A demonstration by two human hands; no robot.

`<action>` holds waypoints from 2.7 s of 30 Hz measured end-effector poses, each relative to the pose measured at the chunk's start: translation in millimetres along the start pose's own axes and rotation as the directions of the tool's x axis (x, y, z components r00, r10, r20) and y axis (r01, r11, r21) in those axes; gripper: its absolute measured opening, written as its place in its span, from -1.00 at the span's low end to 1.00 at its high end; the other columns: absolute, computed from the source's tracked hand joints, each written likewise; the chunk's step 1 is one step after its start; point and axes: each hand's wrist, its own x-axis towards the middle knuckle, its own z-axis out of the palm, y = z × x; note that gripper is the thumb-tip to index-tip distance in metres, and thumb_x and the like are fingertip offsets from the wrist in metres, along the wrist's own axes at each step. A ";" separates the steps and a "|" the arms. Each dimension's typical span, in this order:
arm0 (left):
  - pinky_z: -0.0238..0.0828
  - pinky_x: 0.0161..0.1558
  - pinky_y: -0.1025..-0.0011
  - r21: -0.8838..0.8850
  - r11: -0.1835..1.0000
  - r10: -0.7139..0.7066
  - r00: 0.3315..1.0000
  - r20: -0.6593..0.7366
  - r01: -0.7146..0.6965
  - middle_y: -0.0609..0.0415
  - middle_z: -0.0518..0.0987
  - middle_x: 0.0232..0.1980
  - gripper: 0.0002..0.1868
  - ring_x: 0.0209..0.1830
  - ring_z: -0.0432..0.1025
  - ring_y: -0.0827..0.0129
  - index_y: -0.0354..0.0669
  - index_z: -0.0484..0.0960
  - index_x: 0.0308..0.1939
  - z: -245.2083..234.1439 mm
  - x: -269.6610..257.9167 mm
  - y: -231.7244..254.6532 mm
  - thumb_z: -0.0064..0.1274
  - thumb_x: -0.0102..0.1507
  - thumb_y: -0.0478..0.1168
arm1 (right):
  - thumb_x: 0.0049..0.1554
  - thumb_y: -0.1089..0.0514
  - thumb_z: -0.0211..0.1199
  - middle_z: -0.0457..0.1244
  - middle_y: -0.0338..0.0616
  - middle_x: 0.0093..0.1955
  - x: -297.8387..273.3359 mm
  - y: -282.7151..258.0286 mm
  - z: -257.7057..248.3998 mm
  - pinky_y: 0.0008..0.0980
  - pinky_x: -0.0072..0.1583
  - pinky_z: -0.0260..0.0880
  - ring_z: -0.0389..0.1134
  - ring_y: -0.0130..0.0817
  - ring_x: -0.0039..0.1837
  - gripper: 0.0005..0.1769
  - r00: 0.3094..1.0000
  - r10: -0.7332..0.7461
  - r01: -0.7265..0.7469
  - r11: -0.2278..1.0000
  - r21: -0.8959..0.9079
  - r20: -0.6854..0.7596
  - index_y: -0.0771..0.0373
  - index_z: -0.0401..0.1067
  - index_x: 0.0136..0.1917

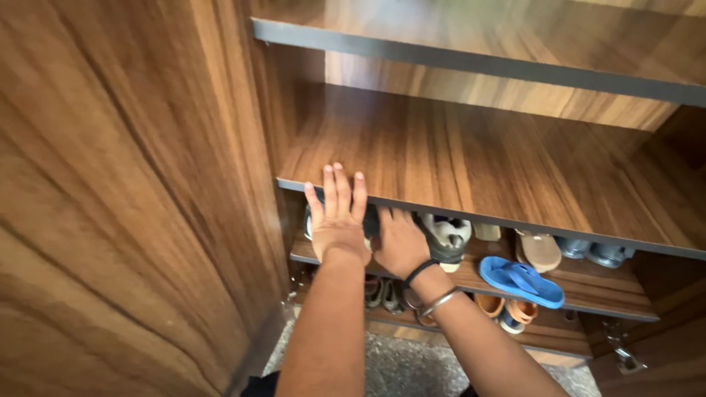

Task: The person repeatedly takes pairs of shoes and sandals from a wooden shoe cabinet and places them on the tiled floor near a parked car. The person handles formal shoes, flip-flops, and sneakers one by one, moving them from the cabinet shelves to the floor.

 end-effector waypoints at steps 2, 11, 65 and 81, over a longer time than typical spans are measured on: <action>-0.70 0.44 -0.28 0.043 0.999 -0.016 1.000 -0.019 0.017 -0.28 -0.53 0.66 0.29 0.64 -0.66 -0.17 -0.10 -0.53 0.63 4.1 1.6 2.6 0.14 0.15 0.05 | -0.14 0.24 0.33 0.15 0.20 0.31 -7.5 -3.2 -7.0 0.00 0.30 0.27 0.16 0.20 0.33 -0.19 1.000 -0.018 0.018 1.000 0.014 -0.004 0.34 0.18 0.37; -0.70 0.45 -0.27 0.063 0.997 -0.046 0.998 -0.032 0.048 -0.28 -0.55 0.66 0.21 0.63 -0.68 -0.17 -0.07 -0.54 0.62 7.2 5.9 3.8 0.05 0.20 0.04 | -0.09 0.23 0.42 0.20 0.06 0.07 -52.2 -26.5 -39.2 -0.06 0.17 0.31 0.20 0.09 0.17 -0.35 0.995 -0.007 0.014 0.998 0.068 -0.097 0.25 0.30 0.27; 0.40 0.06 0.02 -0.964 0.234 -0.372 0.928 0.028 0.123 -0.49 0.57 -0.08 -0.41 0.01 0.48 -0.36 -0.44 0.27 0.08 164.0 -17.2 73.9 0.14 0.06 -0.25 | 0.11 -0.15 0.23 0.20 -0.13 0.45 -120.8 28.4 -1.1 -0.32 0.44 0.07 0.16 -0.32 0.48 -0.19 0.751 0.419 -0.544 -0.045 0.838 0.510 0.17 0.12 0.52; 0.38 0.13 0.09 -0.980 0.157 -0.304 0.950 0.074 0.126 -0.45 0.45 0.04 -0.42 0.03 0.47 -0.23 -0.57 0.24 0.06 106.0 -112.3 94.4 0.08 0.08 -0.27 | 0.06 0.06 0.19 0.30 -0.20 0.30 -162.1 29.7 -52.0 -0.28 0.32 0.23 0.28 -0.34 0.32 -0.35 0.688 0.299 -0.631 -0.203 0.748 0.662 0.17 0.29 0.42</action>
